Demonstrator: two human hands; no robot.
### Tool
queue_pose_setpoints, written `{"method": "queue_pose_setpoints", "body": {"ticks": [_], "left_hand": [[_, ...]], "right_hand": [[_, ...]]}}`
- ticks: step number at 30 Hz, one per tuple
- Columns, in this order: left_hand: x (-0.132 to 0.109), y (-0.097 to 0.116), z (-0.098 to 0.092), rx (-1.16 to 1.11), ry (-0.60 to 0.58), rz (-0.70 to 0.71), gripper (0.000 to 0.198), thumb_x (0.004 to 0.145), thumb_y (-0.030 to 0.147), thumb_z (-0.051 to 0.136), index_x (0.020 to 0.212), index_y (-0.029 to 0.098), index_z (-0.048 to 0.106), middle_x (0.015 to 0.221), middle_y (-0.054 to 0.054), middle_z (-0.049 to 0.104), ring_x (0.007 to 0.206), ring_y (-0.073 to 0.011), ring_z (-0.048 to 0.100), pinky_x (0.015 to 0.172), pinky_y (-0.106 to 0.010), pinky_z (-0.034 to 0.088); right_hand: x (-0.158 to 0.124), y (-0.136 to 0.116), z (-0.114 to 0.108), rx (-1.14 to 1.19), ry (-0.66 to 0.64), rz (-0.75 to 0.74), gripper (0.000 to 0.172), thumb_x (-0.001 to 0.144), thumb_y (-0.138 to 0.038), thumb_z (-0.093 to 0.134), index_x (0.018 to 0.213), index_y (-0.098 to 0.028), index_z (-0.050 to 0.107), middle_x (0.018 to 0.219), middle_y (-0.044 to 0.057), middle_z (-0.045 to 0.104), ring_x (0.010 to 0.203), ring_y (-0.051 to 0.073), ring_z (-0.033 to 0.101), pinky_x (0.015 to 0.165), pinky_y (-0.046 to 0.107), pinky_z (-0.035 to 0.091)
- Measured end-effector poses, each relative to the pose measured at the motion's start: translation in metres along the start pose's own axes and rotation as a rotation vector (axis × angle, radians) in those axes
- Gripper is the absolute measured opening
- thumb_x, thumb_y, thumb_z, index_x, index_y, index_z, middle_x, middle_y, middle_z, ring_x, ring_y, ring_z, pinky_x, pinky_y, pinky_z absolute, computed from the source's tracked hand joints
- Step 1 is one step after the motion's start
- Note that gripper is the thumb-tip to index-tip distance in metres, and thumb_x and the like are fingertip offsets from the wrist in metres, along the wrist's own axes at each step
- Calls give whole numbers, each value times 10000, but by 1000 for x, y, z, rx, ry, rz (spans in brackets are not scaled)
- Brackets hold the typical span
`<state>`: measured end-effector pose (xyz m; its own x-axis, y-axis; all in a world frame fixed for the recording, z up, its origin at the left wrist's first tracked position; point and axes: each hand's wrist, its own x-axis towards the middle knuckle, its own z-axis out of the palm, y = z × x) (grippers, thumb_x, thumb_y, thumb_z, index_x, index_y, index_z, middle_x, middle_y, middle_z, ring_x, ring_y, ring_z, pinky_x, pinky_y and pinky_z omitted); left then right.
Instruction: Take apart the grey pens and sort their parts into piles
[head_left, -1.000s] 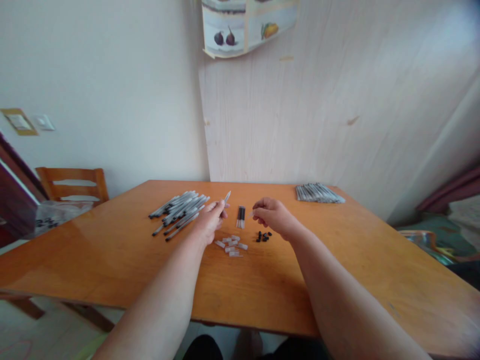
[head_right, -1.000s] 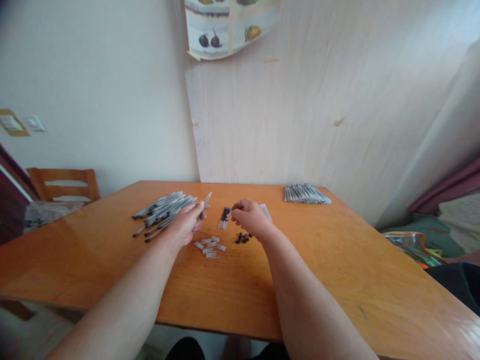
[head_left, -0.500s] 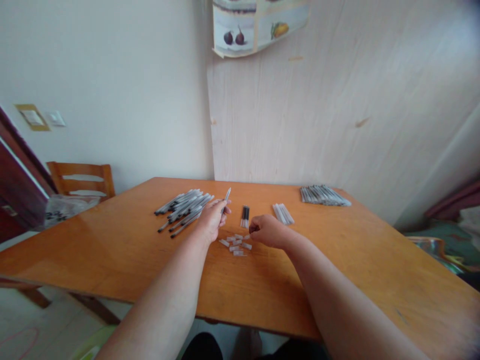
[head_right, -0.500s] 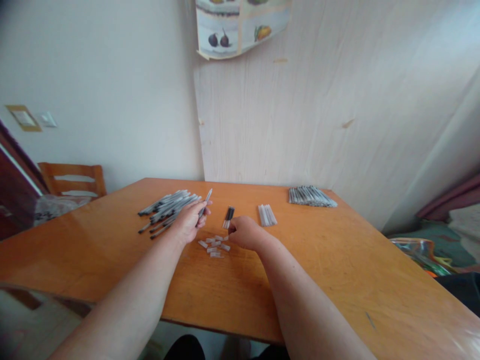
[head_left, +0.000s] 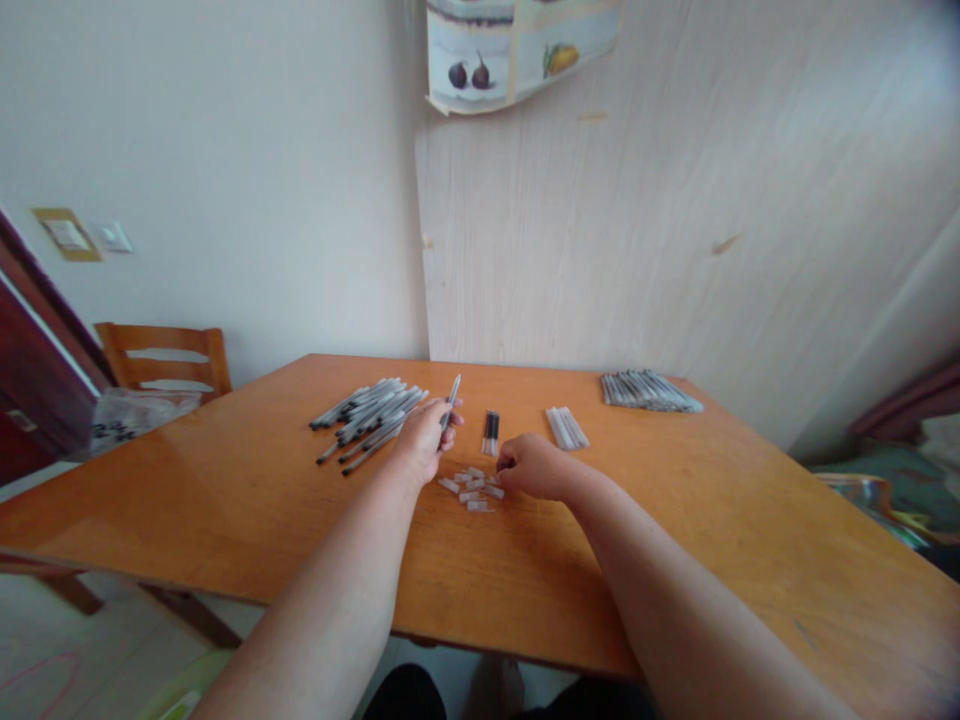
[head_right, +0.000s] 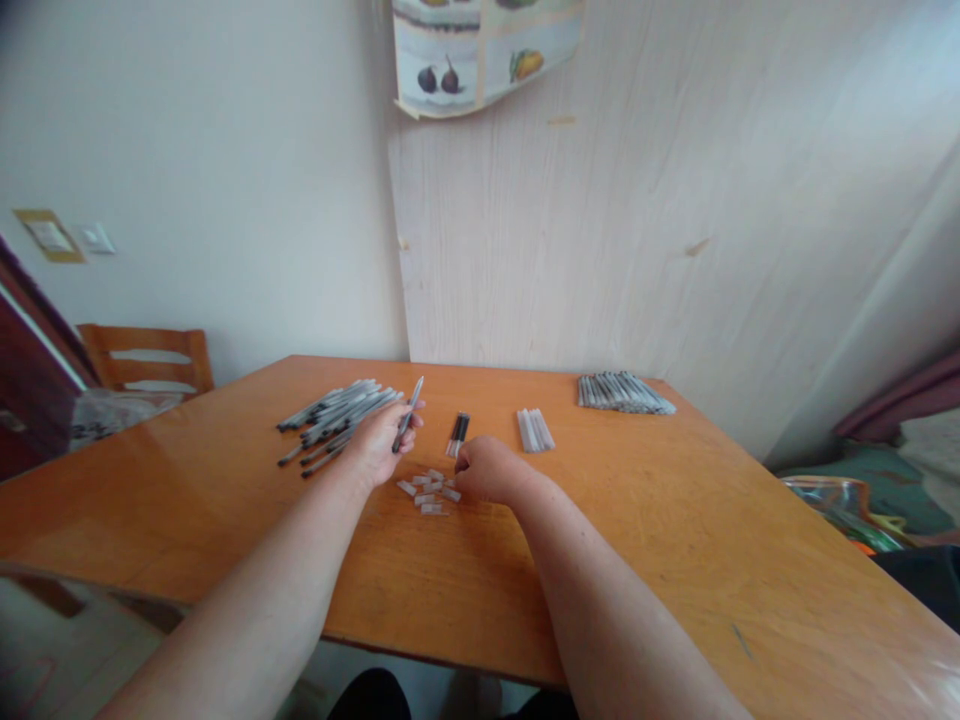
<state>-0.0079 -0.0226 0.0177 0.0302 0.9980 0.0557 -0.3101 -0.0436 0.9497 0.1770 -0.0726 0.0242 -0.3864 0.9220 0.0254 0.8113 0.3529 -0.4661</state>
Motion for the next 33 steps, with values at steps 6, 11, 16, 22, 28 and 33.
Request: {"method": "queue_pose_setpoints", "body": {"ticks": [6, 11, 16, 22, 28, 33], "left_hand": [[3, -1, 1, -28, -5, -38, 215, 751, 223, 554, 936, 141, 624, 643, -7, 616, 400, -60, 449, 376, -183, 255], [-6, 6, 7, -68, -13, -69, 186, 784, 194, 535, 947, 140, 606, 726, -40, 668, 480, -89, 568, 440, -194, 355], [-14, 10, 13, -156, -85, -76, 134, 821, 178, 550, 941, 138, 590, 836, -74, 698, 679, -141, 675, 556, -219, 444], [-12, 6, 13, -250, -201, -41, 99, 864, 175, 539, 959, 149, 553, 964, -106, 706, 864, -182, 691, 713, -276, 498], [-13, 3, 15, -283, -264, -19, 107, 872, 172, 551, 977, 153, 539, 1034, -124, 695, 929, -190, 681, 784, -304, 502], [-17, 6, 17, -234, -292, -27, 171, 854, 160, 574, 1025, 148, 569, 1035, -122, 691, 888, -190, 678, 768, -312, 500]], "right_hand": [[4, 3, 2, 18, 18, -14, 108, 708, -177, 589, 676, -160, 691, 616, 5, 630, 546, 107, 498, 503, 229, 285], [5, 3, 0, 74, 145, -2, 159, 760, -200, 550, 632, -156, 635, 572, -6, 571, 542, 99, 474, 499, 227, 273], [8, 2, 6, 267, 212, 0, 218, 826, -274, 513, 665, -172, 619, 574, -8, 578, 516, 93, 472, 482, 218, 282], [9, -8, 12, 482, 128, 17, 268, 866, -338, 504, 695, -165, 617, 623, 14, 622, 536, 95, 516, 500, 202, 353], [7, -15, 10, 700, 124, 43, 251, 860, -326, 521, 704, -155, 619, 617, 17, 609, 493, 83, 485, 474, 202, 353], [3, -16, 4, 858, 157, 119, 189, 821, -335, 568, 738, -170, 609, 593, -13, 574, 457, 71, 436, 415, 195, 281]]}}
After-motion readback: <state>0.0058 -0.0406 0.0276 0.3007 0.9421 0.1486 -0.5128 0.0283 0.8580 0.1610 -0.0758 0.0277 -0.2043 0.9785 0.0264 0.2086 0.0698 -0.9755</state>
